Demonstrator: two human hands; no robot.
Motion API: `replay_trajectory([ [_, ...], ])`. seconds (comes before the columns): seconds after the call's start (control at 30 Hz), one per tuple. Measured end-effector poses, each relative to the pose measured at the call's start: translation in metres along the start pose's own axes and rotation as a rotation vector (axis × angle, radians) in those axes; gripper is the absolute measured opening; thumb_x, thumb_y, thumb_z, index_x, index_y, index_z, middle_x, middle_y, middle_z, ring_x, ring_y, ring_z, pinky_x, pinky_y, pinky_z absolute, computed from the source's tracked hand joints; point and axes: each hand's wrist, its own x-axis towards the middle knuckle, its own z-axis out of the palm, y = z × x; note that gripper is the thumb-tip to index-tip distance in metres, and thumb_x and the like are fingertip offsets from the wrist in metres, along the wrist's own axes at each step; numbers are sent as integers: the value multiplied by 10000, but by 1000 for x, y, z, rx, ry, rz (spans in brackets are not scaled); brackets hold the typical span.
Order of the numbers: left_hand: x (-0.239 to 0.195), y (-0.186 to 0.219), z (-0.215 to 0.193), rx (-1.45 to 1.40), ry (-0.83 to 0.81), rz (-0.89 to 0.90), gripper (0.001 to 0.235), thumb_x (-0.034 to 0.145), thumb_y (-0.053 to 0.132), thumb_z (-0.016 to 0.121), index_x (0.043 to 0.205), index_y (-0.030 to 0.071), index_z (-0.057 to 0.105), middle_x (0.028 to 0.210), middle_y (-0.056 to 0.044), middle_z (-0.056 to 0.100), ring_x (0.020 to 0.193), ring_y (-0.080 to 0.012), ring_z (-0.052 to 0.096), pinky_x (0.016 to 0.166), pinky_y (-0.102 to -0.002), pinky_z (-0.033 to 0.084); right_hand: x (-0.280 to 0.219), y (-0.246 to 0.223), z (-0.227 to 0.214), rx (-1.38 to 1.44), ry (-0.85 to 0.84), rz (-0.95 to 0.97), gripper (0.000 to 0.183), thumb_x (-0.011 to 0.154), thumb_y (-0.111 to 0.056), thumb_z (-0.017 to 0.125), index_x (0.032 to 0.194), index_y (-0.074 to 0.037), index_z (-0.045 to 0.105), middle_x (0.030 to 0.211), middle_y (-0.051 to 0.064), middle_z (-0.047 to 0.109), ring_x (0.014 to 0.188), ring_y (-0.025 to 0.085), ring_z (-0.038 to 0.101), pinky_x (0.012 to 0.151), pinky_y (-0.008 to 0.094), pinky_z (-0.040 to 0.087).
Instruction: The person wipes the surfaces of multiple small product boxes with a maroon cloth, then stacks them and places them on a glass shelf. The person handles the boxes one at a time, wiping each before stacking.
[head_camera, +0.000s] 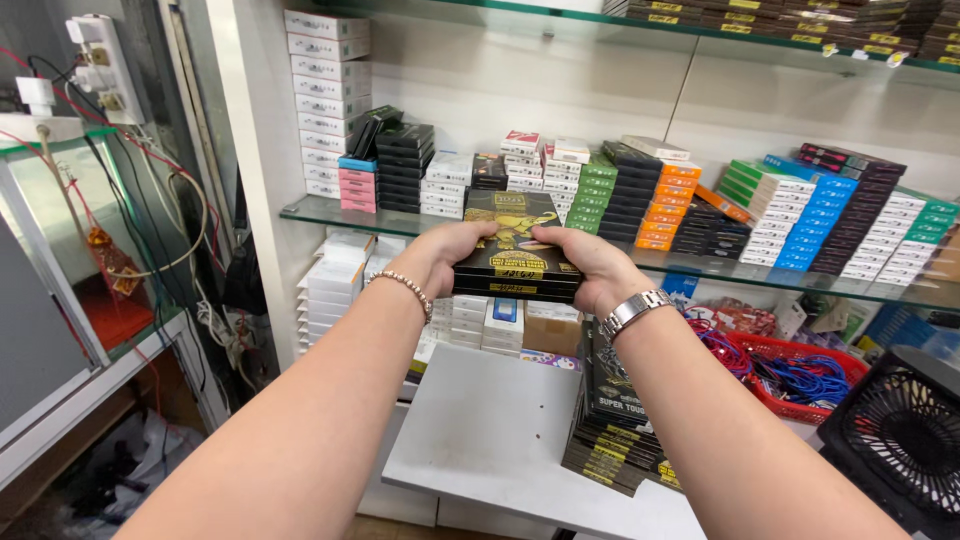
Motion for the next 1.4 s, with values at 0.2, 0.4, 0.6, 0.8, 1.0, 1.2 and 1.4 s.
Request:
replay_trajectory([
  [0.2,1,-25,-40,-110,88,64,344,1000,246,610,1194,-38,631,1082,-166,755,831,-247,766,734,-391,654,25,29,9,19,7,71,307,960,-248,630,1160,-16,646,1123,151,745,933,254,728,871,387,602],
  [0.4,-2,-48,-59,-129,226,39,386,987,253,635,1208,-64,622,1086,-178,759,843,-252,766,726,-396,652,59,66,10,78,-16,147,306,952,-219,619,1166,-1,640,1139,165,745,964,271,725,895,396,601],
  [0.6,34,-47,-50,-126,243,70,435,980,317,617,1231,-37,642,1118,-158,759,880,-230,755,756,-367,633,89,57,-10,87,-30,152,311,947,-209,622,1164,13,641,1155,171,745,981,270,728,899,385,600],
  [0.8,83,-28,-30,-113,359,123,493,1008,373,545,1261,-45,609,1182,-187,733,963,-245,736,819,-383,605,116,23,-37,96,-33,62,292,940,-194,629,1150,8,642,1122,165,749,962,272,731,885,389,607],
  [1.0,114,-19,-15,-117,298,142,494,1008,364,516,1287,-33,606,1185,-182,723,978,-251,719,841,-394,590,125,1,-55,58,31,20,266,930,-193,655,1123,-11,645,1070,138,748,918,254,727,867,391,607],
  [1.2,113,-10,-23,-94,264,151,510,1015,368,515,1292,-51,600,1205,-186,726,975,-254,721,842,-389,595,126,-6,-46,54,-3,21,291,889,-208,668,1115,-26,647,1046,139,743,912,258,724,860,391,612],
  [1.4,120,9,-25,-26,186,101,487,1006,372,523,1263,-27,637,1186,-144,742,972,-215,725,849,-358,584,140,-25,-43,66,62,-22,441,912,-410,652,1160,-46,657,1066,117,745,950,229,712,850,357,585],
])
